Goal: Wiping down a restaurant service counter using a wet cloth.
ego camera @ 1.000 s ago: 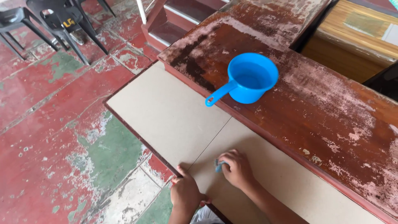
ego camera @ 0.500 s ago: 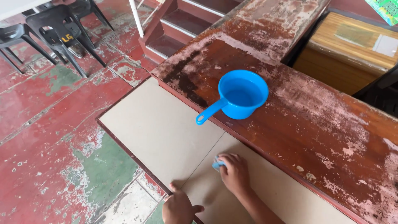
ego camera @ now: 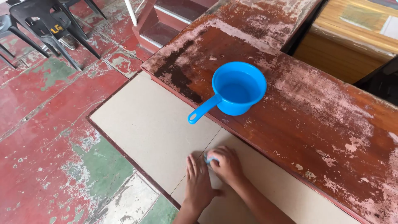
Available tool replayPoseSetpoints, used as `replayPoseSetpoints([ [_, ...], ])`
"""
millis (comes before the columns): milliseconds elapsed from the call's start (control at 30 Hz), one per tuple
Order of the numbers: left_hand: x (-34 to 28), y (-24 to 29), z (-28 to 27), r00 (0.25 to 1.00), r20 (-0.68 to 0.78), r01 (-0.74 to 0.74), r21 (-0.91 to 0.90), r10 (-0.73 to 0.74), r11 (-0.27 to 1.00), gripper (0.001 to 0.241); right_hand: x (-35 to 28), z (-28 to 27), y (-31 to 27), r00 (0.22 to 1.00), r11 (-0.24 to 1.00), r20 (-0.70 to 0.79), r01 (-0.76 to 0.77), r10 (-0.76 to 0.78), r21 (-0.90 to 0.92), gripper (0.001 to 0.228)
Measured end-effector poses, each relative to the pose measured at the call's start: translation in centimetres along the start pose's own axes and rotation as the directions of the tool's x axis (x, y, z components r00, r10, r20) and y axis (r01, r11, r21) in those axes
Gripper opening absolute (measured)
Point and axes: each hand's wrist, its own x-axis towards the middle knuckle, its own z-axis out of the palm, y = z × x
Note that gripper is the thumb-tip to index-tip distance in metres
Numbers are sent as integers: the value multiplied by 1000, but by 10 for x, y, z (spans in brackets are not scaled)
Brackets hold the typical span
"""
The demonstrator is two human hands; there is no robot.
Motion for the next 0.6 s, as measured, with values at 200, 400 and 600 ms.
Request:
replayPoseSetpoints([
  [200, 19, 7, 1, 986, -155, -74, -98, 58, 992, 136, 3, -5, 15, 984, 966, -84, -170, 156, -197, 21],
  [400, 23, 0, 7, 976, -197, -112, -107, 90, 988, 141, 2, -7, 29, 995, 991, 15, 98, -100, 88, 33],
  [600, 22, 4, 2, 981, -176, -96, -48, 86, 994, 137, 22, 3, 15, 970, 940, -122, -233, 208, -250, 30],
])
